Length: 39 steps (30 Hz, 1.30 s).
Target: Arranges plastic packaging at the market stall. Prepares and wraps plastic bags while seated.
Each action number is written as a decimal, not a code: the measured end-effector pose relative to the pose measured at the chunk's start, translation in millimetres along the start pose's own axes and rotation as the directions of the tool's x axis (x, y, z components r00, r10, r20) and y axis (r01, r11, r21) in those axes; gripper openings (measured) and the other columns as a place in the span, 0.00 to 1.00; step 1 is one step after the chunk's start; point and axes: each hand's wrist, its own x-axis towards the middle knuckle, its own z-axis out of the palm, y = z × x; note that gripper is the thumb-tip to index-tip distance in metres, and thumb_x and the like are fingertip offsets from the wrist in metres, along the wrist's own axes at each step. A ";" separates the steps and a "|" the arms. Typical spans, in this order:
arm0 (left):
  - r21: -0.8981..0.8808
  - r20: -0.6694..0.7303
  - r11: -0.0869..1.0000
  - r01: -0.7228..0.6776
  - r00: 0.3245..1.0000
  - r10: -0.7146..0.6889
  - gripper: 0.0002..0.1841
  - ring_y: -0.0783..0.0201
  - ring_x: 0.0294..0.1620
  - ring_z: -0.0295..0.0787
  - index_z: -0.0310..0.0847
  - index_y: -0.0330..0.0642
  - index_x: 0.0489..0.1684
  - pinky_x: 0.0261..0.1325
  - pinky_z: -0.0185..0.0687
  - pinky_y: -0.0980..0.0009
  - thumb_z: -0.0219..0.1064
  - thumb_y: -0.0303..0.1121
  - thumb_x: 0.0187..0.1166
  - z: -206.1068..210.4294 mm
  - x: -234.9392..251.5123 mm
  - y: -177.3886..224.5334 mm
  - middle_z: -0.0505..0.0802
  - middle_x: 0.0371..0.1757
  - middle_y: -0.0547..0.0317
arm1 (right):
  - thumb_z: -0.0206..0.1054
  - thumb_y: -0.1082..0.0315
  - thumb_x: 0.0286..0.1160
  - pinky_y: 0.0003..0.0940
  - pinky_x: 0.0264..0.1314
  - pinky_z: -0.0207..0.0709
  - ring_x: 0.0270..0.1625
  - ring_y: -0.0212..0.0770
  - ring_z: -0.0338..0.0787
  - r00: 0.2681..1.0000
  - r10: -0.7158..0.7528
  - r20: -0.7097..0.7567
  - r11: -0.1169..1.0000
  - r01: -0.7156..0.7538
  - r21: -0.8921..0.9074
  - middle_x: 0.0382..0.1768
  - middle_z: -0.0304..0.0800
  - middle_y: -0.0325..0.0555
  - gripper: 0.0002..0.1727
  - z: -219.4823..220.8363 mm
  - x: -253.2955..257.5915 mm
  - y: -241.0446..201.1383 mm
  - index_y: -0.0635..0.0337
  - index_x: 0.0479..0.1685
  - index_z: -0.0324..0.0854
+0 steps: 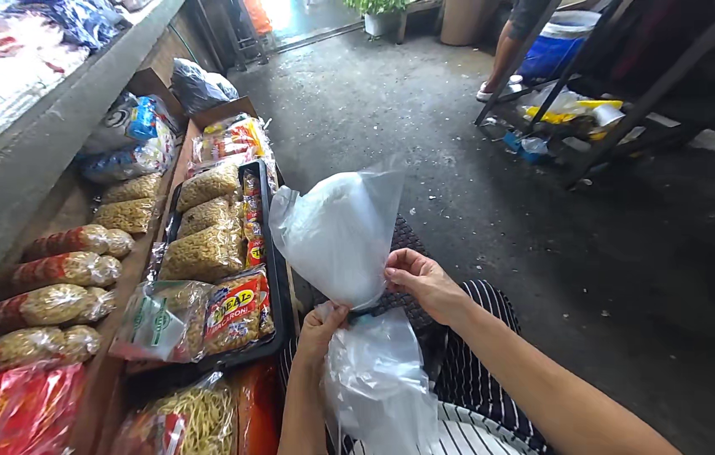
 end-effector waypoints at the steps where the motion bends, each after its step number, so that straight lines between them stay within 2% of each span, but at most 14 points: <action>1: 0.101 -0.026 0.995 0.014 1.000 -0.012 0.12 0.80 0.26 0.85 0.90 0.47 0.26 0.37 0.84 0.80 0.64 0.20 0.75 -0.3 -0.9 7.8 0.92 0.24 0.72 | 0.63 0.76 0.81 0.25 0.42 0.86 0.34 0.29 0.88 1.000 0.026 0.010 0.994 -0.025 -0.102 0.35 0.87 0.38 0.06 -2.3 -0.2 -6.5 0.64 0.51 0.76; 4: 0.325 -0.076 0.944 0.054 0.997 -0.031 0.08 0.81 0.31 0.87 0.89 0.43 0.33 0.42 0.85 0.79 0.65 0.21 0.77 -11.7 -5.4 39.8 0.93 0.29 0.72 | 0.68 0.67 0.79 0.27 0.44 0.81 0.37 0.29 0.85 0.997 -0.081 -0.006 0.903 0.071 -0.423 0.40 0.86 0.44 0.17 -12.2 -2.5 -24.5 0.69 0.60 0.77; 8: 0.149 -0.109 0.985 -0.085 0.989 0.102 0.10 0.81 0.26 0.83 0.85 0.41 0.45 0.36 0.83 0.81 0.59 0.20 0.78 -8.5 -3.7 51.7 0.90 0.26 0.73 | 0.79 0.52 0.61 0.34 0.57 0.84 0.61 0.38 0.87 0.960 -0.269 0.073 0.840 0.271 -0.471 0.68 0.81 0.52 0.44 -1.7 -3.9 -26.7 0.64 0.78 0.69; 13: 0.324 -0.174 0.946 -0.020 0.981 0.080 0.04 0.78 0.27 0.84 0.85 0.38 0.40 0.36 0.83 0.81 0.67 0.20 0.77 -9.6 -1.7 46.3 0.90 0.27 0.69 | 0.75 0.59 0.70 0.47 0.65 0.82 0.67 0.52 0.85 0.973 -0.227 0.049 0.695 0.198 -0.691 0.69 0.81 0.61 0.34 -4.9 -4.9 -21.2 0.66 0.76 0.73; 15: 0.376 -0.172 0.925 -0.061 0.976 0.135 0.04 0.79 0.27 0.83 0.85 0.38 0.41 0.35 0.81 0.82 0.67 0.21 0.77 -13.7 -12.6 58.2 0.90 0.28 0.70 | 0.71 0.58 0.72 0.40 0.58 0.83 0.57 0.42 0.89 0.956 -0.292 0.008 0.715 0.224 -0.662 0.57 0.87 0.53 0.26 -8.3 -18.2 -30.9 0.65 0.66 0.78; 17: 0.392 -0.080 0.905 -0.163 0.974 0.210 0.04 0.81 0.26 0.83 0.85 0.41 0.41 0.33 0.81 0.83 0.67 0.22 0.76 -9.5 -24.4 77.1 0.90 0.27 0.74 | 0.69 0.55 0.76 0.25 0.53 0.85 0.49 0.27 0.90 0.911 -0.368 0.186 0.723 0.406 -0.558 0.46 0.91 0.41 0.21 -3.5 -33.3 -42.1 0.65 0.55 0.82; 20: 0.423 0.215 0.823 -0.379 0.924 0.316 0.04 0.84 0.29 0.85 0.86 0.45 0.45 0.36 0.83 0.84 0.68 0.27 0.79 8.7 -38.4 105.6 0.91 0.32 0.79 | 0.71 0.43 0.74 0.31 0.72 0.80 0.69 0.33 0.85 0.739 -0.352 0.575 0.665 0.630 -0.401 0.64 0.88 0.48 0.36 20.6 -46.5 -55.2 0.67 0.69 0.80; 22: 0.445 0.311 0.758 -0.477 0.876 0.368 0.04 0.85 0.31 0.85 0.86 0.41 0.47 0.36 0.84 0.85 0.69 0.29 0.81 31.3 -44.4 119.1 0.92 0.35 0.75 | 0.71 0.33 0.66 0.34 0.79 0.74 0.76 0.36 0.81 0.693 -0.280 0.664 0.618 0.659 -0.428 0.73 0.83 0.53 0.52 41.0 -49.0 -57.6 0.67 0.81 0.70; 25: 0.584 0.131 0.655 -0.481 0.851 0.508 0.05 0.85 0.25 0.81 0.86 0.38 0.44 0.31 0.79 0.87 0.70 0.29 0.80 57.0 -46.8 122.5 0.90 0.30 0.73 | 0.75 0.35 0.63 0.36 0.73 0.77 0.70 0.39 0.85 0.736 -0.420 0.531 0.540 0.673 -0.506 0.67 0.87 0.55 0.49 63.1 -52.0 -46.8 0.68 0.75 0.75; 28: 0.618 -0.005 0.649 -0.444 0.823 0.568 0.04 0.86 0.22 0.78 0.84 0.41 0.43 0.27 0.76 0.88 0.70 0.30 0.80 55.3 -46.2 122.8 0.87 0.25 0.77 | 0.76 0.40 0.68 0.31 0.73 0.78 0.69 0.35 0.84 0.679 -0.616 0.399 0.451 0.720 -0.528 0.63 0.88 0.50 0.38 62.6 -51.2 -42.0 0.62 0.67 0.79; 33: 0.465 0.134 0.671 -0.578 0.795 0.591 0.04 0.85 0.28 0.84 0.86 0.38 0.44 0.33 0.82 0.86 0.69 0.29 0.81 55.5 -45.3 117.0 0.92 0.32 0.73 | 0.72 0.33 0.65 0.39 0.70 0.79 0.67 0.40 0.86 0.752 -0.355 0.556 0.553 0.648 -0.524 0.63 0.89 0.52 0.48 52.5 -54.3 -44.6 0.66 0.75 0.76; 36: 0.518 0.124 0.587 -0.622 0.733 0.668 0.05 0.85 0.29 0.83 0.86 0.37 0.43 0.34 0.81 0.87 0.69 0.30 0.81 61.5 -41.8 115.1 0.91 0.32 0.72 | 0.72 0.29 0.61 0.28 0.73 0.78 0.69 0.28 0.83 0.752 -0.184 0.632 0.750 0.524 -0.405 0.69 0.85 0.49 0.58 56.2 -54.8 -42.1 0.66 0.84 0.65; 38: 0.572 0.091 0.550 -0.609 0.713 0.695 0.07 0.85 0.28 0.82 0.86 0.36 0.43 0.34 0.80 0.87 0.70 0.31 0.81 68.8 -42.0 113.8 0.90 0.31 0.71 | 0.77 0.35 0.62 0.24 0.68 0.80 0.63 0.23 0.86 0.789 -0.128 0.601 0.839 0.410 -0.358 0.63 0.88 0.46 0.54 64.4 -56.3 -36.3 0.67 0.82 0.66; 39: 0.575 0.078 0.557 -0.599 0.718 0.692 0.08 0.85 0.29 0.83 0.86 0.35 0.43 0.35 0.82 0.86 0.70 0.33 0.81 72.5 -42.2 113.4 0.91 0.30 0.70 | 0.78 0.43 0.65 0.21 0.61 0.81 0.55 0.20 0.87 0.815 -0.132 0.565 0.857 0.380 -0.348 0.54 0.91 0.43 0.43 68.7 -57.6 -32.7 0.67 0.74 0.75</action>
